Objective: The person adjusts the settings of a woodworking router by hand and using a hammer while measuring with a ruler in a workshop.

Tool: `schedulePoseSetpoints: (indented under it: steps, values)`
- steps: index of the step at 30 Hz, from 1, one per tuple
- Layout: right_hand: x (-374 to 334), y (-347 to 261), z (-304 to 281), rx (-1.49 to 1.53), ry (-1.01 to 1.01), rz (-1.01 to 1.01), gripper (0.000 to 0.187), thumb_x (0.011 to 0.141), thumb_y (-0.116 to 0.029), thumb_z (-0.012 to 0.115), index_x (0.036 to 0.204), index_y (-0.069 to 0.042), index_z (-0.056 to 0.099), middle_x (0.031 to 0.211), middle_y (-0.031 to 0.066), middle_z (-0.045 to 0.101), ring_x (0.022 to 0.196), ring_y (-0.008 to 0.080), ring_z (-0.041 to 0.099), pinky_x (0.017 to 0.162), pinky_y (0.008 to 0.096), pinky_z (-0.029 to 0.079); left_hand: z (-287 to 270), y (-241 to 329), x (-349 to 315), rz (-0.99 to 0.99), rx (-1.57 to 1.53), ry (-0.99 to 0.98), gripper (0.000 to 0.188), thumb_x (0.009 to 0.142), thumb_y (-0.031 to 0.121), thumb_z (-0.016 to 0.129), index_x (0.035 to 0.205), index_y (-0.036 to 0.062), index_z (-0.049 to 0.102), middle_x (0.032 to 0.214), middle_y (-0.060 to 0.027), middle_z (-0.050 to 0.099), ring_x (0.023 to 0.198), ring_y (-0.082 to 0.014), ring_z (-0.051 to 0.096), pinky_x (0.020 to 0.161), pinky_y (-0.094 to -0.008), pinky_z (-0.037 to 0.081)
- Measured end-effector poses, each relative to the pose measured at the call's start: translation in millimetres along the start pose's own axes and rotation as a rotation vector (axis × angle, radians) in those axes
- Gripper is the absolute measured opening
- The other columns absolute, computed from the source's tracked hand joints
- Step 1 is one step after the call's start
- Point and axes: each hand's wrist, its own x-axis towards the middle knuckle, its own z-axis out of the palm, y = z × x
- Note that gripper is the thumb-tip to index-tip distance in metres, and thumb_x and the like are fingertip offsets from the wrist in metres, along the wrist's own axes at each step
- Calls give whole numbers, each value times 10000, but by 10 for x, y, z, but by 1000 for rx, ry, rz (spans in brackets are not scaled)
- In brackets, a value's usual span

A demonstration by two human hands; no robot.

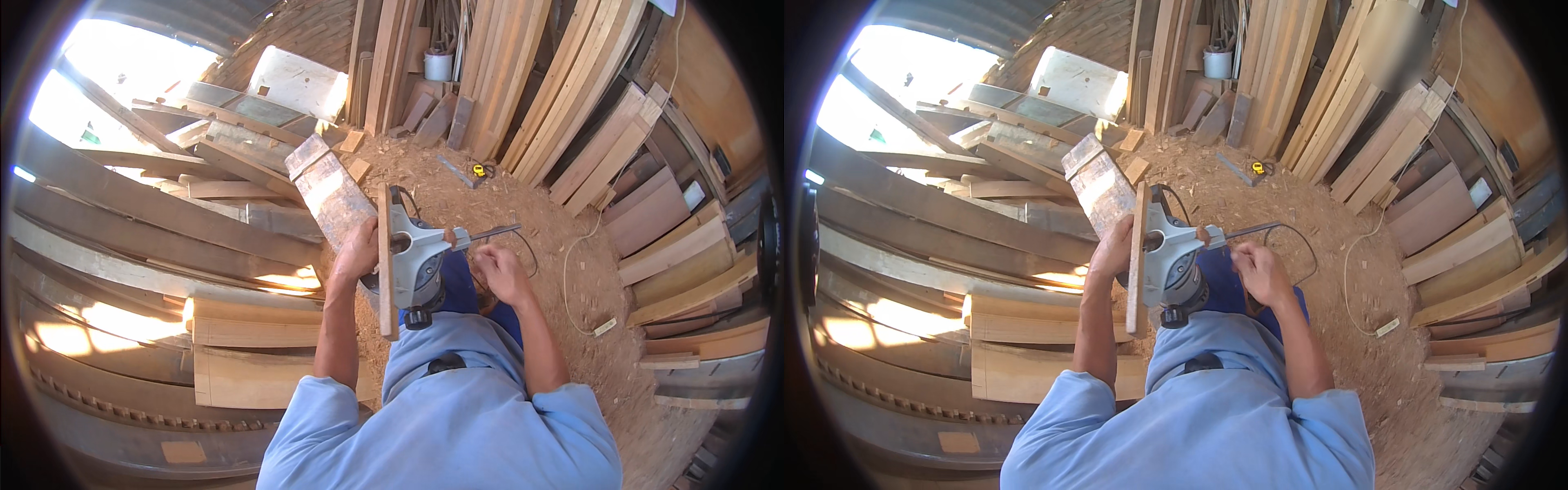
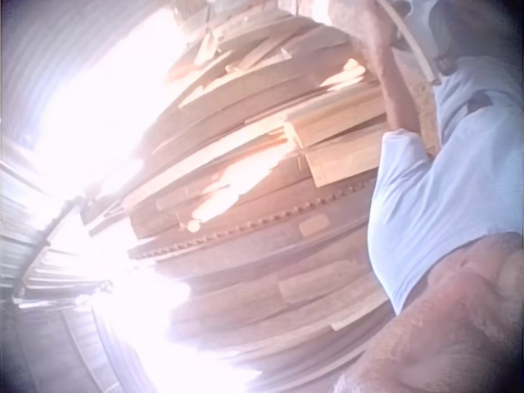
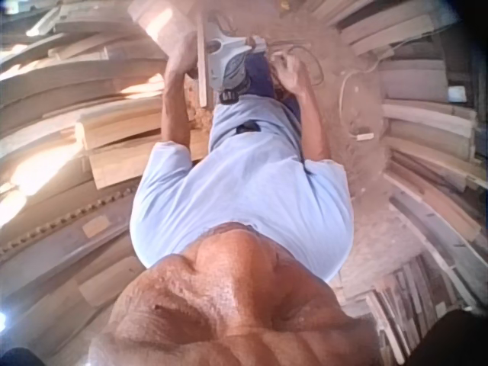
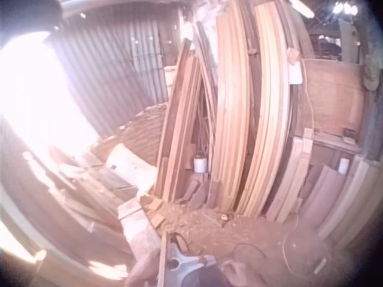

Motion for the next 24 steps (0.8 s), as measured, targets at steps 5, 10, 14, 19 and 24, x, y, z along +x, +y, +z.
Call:
schedulePoseSetpoints:
  steps: [5, 10, 14, 19, 24]
  values:
    - [-516, -580, -5, 50, 98, -85, 686, 997, -345, 660, 1467, 90, 414, 1185, 249, 684, 999, 253, 697, 865, 363, 543, 99, 323, -150, -38, -71, -18, 399, 928, 104, 465, 1265, -52, 612, 1181, -316, 659, 1185, -445, 608, 1035, -488, 463]
    - [-342, -321, 281, 296, 4, -156, 1004, 1003, -353, 646, 1533, 187, -13, 1586, 390, 201, 1511, 365, 238, 1221, 401, 226, 324, 333, -269, 127, -24, 79, 425, 906, 80, 470, 1300, -57, 554, 1251, -314, 597, 1228, -462, 547, 1067, -501, 429]
    - [-331, -301, 354, 172, 112, -129, 1009, 985, -292, 677, 1548, 166, -23, 1622, 336, 163, 1519, 309, 209, 1219, 353, 221, 300, 325, -336, 18, -202, -2, 441, 888, 119, 543, 1318, 24, 564, 1281, -267, 598, 1261, -408, 541, 1084, -461, 409]
    - [-303, -278, 262, 143, 92, -130, 951, 956, -165, 683, 1550, 171, 20, 1611, 316, 243, 1508, 293, 266, 1225, 349, 220, 504, -42, -213, 44, -545, -23, 312, 888, 136, 603, 1189, 57, 574, 1139, -133, 617, 1082, -235, 570, 959, -367, 449]
    - [-261, -429, 240, 253, 19, -158, 919, 933, -101, 664, 1541, 188, 39, 1591, 316, 294, 1495, 282, 306, 1218, 337, 239, 473, 26, -141, 2, -804, -97, 273, 948, 208, 646, 1135, 41, 540, 1027, -53, 594, 967, -134, 531, 879, -305, 449]
